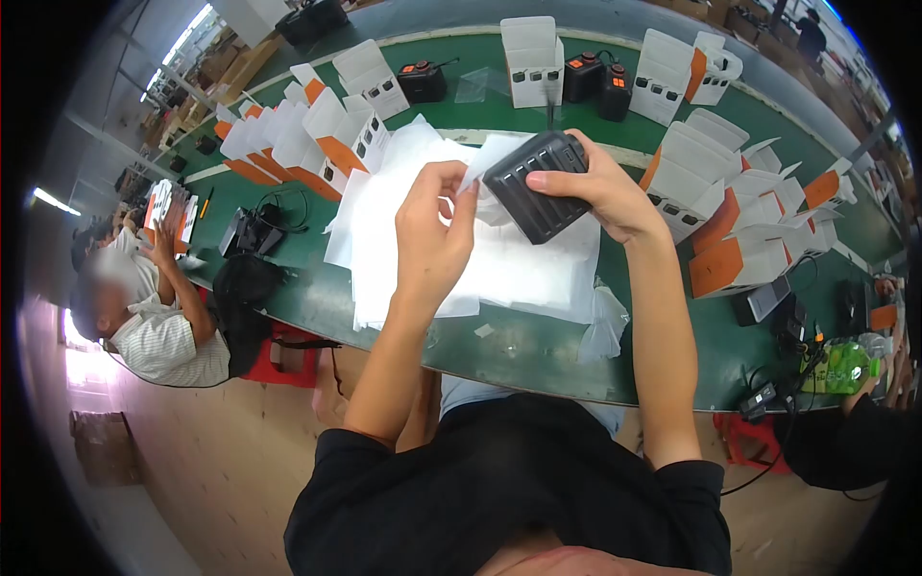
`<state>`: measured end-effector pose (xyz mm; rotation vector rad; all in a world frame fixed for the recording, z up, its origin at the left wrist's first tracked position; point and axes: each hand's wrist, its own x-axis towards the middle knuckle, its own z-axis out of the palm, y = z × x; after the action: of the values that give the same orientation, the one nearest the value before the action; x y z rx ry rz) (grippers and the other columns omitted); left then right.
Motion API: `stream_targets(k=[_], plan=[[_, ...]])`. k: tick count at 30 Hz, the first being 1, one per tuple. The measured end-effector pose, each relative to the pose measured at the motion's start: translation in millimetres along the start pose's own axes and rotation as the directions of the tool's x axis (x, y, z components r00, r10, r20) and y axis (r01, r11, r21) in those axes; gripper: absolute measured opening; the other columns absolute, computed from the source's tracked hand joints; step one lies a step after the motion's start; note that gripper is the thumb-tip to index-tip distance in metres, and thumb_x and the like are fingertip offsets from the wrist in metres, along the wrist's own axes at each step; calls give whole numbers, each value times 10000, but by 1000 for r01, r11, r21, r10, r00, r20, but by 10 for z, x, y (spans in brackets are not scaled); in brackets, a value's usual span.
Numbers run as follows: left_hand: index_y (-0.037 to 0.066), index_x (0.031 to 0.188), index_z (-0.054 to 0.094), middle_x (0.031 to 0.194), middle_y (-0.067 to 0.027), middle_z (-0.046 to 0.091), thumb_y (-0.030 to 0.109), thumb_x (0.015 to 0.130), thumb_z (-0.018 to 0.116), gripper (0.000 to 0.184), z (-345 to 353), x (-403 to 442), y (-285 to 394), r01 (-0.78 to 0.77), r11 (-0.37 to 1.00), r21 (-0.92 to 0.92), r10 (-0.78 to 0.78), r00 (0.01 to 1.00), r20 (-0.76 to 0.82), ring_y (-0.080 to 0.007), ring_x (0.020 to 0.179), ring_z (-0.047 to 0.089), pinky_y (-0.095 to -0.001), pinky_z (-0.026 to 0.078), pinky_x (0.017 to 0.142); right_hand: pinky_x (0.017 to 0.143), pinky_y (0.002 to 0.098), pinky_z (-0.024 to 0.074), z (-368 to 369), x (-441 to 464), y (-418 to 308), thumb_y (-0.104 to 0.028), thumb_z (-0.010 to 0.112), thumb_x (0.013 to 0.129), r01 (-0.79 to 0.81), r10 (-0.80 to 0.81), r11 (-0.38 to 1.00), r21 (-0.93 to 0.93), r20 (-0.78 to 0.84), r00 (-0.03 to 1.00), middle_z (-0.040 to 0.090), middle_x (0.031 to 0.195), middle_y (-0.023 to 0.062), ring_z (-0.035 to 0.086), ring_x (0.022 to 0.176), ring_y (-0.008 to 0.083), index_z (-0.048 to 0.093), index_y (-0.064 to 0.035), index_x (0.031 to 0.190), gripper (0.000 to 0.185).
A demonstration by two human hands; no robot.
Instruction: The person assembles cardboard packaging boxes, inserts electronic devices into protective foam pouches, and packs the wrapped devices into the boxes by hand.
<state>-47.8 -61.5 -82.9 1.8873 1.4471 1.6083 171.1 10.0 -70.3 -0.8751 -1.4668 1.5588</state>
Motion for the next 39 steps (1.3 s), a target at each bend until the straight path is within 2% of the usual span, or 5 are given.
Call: stream_targets(k=[8,25,31,35,39], plan=[[-16,1126,589,977,-113,615,-46,996,605,134,155,-260,-92,-209,978,17,210,973,-93,-214,770,583,-325,502,737,893,330,556,260,81,98,-495,961,693,75,-192,908,-412,-250,949,688,1084,201,703,991,241,479,83,1250,936],[32,981,522,710,-83,562,-1,885,648,162,506,-247,-321,167,981,96,-158,983,-94,-208,611,570,-372,489,592,871,315,540,716,165,595,-254,950,785,377,-458,887,-267,-613,644,547,1158,154,616,1037,203,392,16,1295,803],[68,1015,568,861,-20,626,102,1012,562,35,593,-43,-437,566,448,-692,-707,698,113,-128,707,623,-275,472,593,907,293,520,801,202,554,-259,940,811,440,-393,893,-100,-650,650,512,1193,135,574,1066,176,389,36,1351,826],[28,933,585,845,-65,620,94,947,612,73,757,-193,-664,69,992,103,-56,990,-127,-168,700,628,-325,493,637,914,292,535,746,345,348,-266,932,832,503,-348,864,40,-673,652,548,1186,129,601,1049,162,395,58,1355,817],[12,903,608,861,-91,662,109,898,666,113,569,102,-706,395,828,-398,-458,886,-73,-170,683,593,-333,477,645,898,304,554,546,271,242,-282,929,829,420,-238,885,202,-579,780,612,1135,119,643,994,164,447,50,1326,768]])
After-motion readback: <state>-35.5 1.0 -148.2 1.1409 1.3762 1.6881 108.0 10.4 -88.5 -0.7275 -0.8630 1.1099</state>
